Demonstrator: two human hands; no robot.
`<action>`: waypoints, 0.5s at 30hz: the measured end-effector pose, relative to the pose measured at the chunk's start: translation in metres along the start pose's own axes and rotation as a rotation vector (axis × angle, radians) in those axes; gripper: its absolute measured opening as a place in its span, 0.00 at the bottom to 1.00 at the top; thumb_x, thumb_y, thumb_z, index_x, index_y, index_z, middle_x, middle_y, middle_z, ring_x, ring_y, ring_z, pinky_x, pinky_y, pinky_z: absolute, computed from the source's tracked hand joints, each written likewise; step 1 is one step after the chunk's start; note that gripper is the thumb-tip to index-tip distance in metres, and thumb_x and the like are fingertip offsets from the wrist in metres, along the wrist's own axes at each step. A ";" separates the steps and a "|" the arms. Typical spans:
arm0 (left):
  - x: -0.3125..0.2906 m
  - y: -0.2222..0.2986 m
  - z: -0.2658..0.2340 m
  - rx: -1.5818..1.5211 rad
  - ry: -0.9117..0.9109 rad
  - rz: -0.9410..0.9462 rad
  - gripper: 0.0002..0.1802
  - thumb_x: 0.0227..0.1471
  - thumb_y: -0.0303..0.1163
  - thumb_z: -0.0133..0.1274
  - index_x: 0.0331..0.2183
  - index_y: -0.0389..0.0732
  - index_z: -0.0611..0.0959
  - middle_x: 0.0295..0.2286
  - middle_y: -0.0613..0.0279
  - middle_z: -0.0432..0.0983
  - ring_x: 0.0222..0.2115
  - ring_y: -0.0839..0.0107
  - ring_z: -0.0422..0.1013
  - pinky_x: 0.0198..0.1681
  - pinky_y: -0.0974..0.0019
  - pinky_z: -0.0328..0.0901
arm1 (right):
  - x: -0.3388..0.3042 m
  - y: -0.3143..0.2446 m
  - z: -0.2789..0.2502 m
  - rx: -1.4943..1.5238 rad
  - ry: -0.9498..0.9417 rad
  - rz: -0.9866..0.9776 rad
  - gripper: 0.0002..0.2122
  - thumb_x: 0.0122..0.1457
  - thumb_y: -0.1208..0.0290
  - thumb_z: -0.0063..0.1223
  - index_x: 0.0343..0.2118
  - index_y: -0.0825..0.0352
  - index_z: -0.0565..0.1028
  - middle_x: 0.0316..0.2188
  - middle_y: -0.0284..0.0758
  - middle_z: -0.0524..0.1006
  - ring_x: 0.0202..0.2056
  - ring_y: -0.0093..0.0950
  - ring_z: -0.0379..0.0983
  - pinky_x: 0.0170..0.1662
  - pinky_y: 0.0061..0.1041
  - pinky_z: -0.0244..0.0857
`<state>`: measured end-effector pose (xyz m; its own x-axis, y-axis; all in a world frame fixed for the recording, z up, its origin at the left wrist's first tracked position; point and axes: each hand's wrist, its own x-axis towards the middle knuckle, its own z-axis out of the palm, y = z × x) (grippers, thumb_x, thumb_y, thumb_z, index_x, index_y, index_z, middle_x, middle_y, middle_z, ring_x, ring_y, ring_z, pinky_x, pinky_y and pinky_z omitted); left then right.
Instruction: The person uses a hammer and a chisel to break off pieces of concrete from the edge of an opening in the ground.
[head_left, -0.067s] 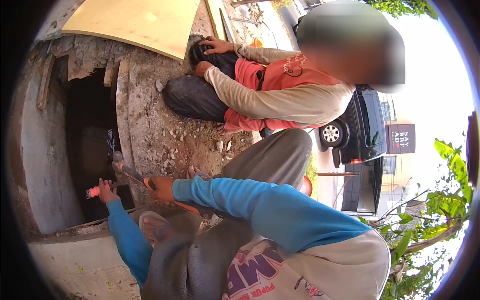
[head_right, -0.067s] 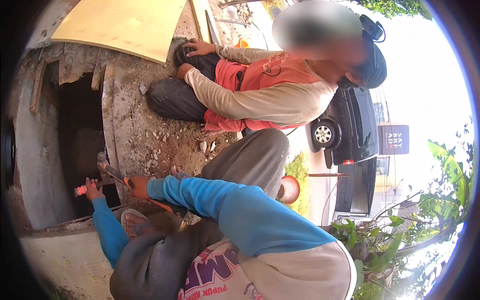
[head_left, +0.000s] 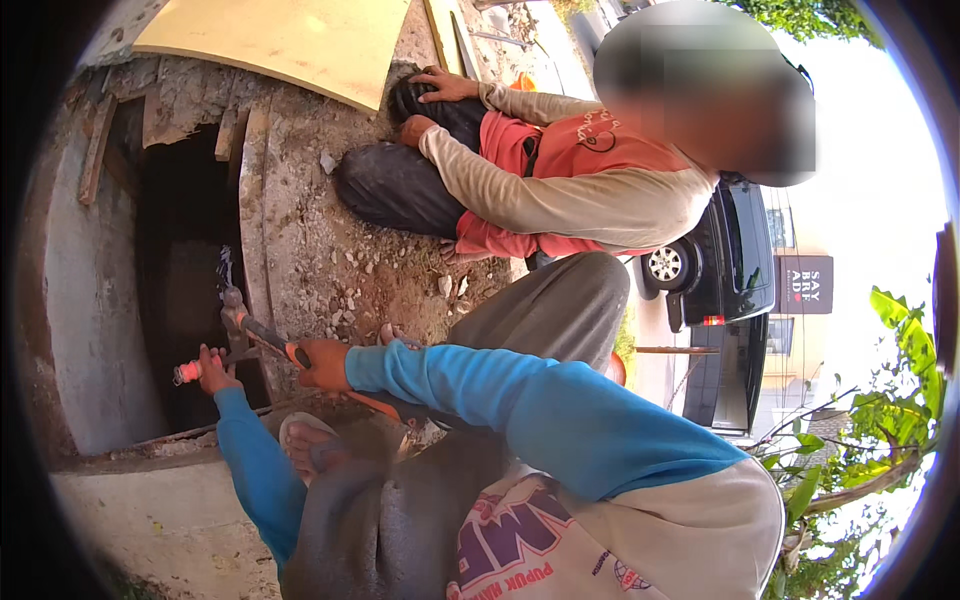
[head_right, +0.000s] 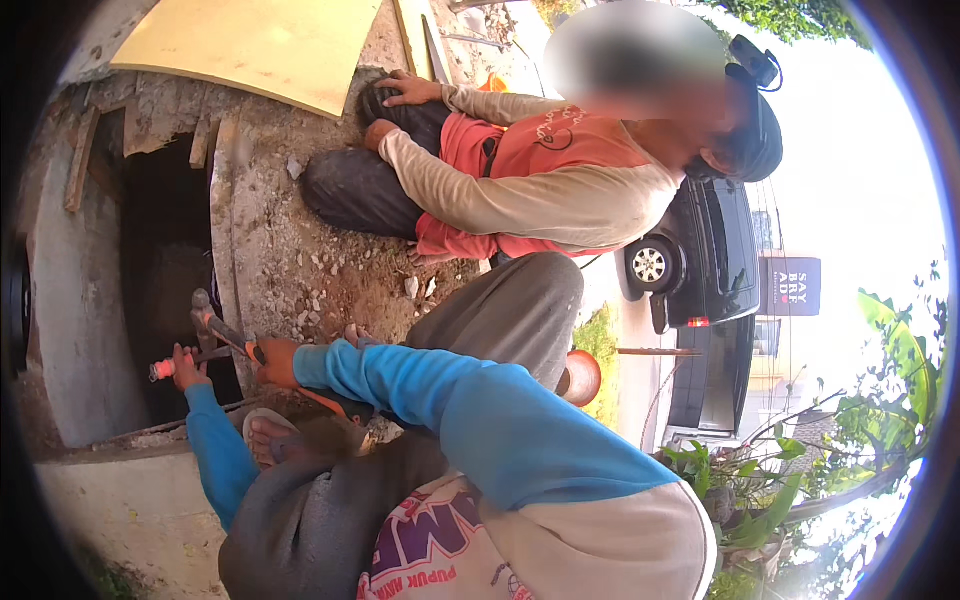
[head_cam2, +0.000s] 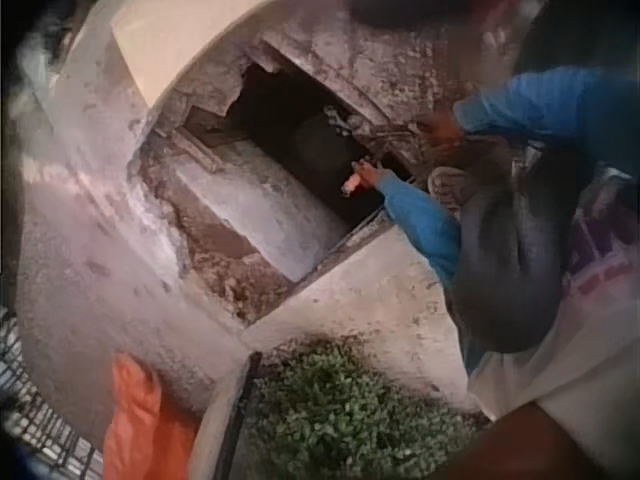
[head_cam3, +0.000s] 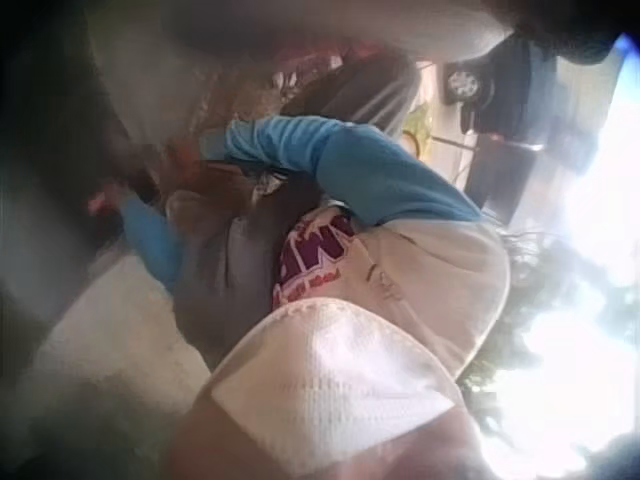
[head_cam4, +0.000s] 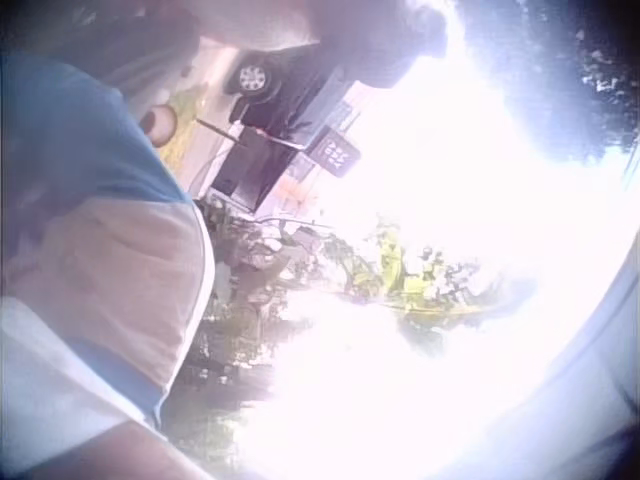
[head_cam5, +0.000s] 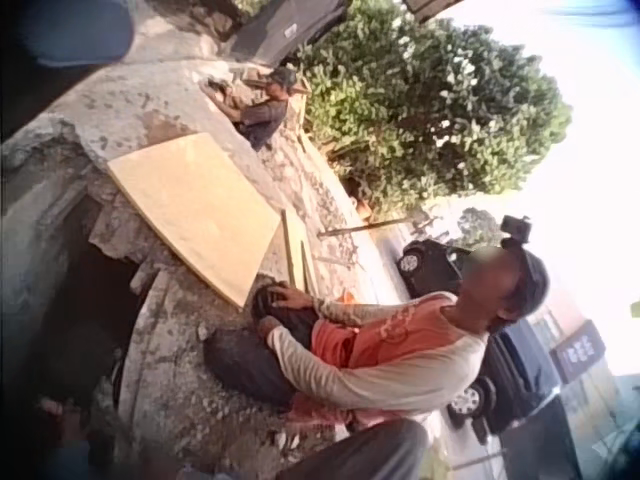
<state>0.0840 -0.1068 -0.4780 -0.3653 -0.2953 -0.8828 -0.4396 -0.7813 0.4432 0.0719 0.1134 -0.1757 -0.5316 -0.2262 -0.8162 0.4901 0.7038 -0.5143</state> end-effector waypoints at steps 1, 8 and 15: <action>0.006 0.000 -0.005 0.015 0.011 0.034 0.12 0.47 0.41 0.60 0.34 0.49 0.77 0.28 0.70 0.73 0.33 0.72 0.71 0.42 0.57 0.65 | 0.004 -0.020 -0.005 0.001 -0.017 -0.001 0.18 0.48 0.65 0.55 0.38 0.73 0.69 0.25 0.49 0.76 0.24 0.41 0.76 0.31 0.37 0.69; -0.021 0.010 0.006 0.004 0.053 0.083 0.13 0.44 0.43 0.61 0.29 0.49 0.77 0.24 0.70 0.75 0.25 0.74 0.73 0.31 0.59 0.59 | 0.062 -0.096 -0.008 -0.325 -0.047 -0.201 0.19 0.48 0.61 0.56 0.36 0.73 0.70 0.29 0.52 0.75 0.33 0.48 0.74 0.37 0.40 0.67; -0.038 0.007 0.018 -0.225 0.064 0.278 0.10 0.47 0.33 0.60 0.24 0.38 0.77 0.19 0.63 0.72 0.17 0.74 0.67 0.20 0.68 0.65 | 0.084 -0.178 0.012 -0.497 -0.266 -0.094 0.14 0.55 0.63 0.52 0.32 0.72 0.67 0.17 0.38 0.72 0.15 0.26 0.71 0.18 0.27 0.66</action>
<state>0.0796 -0.0911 -0.4378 -0.3904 -0.5416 -0.7444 -0.1364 -0.7657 0.6286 -0.0516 -0.0390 -0.1554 -0.3336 -0.4194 -0.8443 0.0311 0.8902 -0.4545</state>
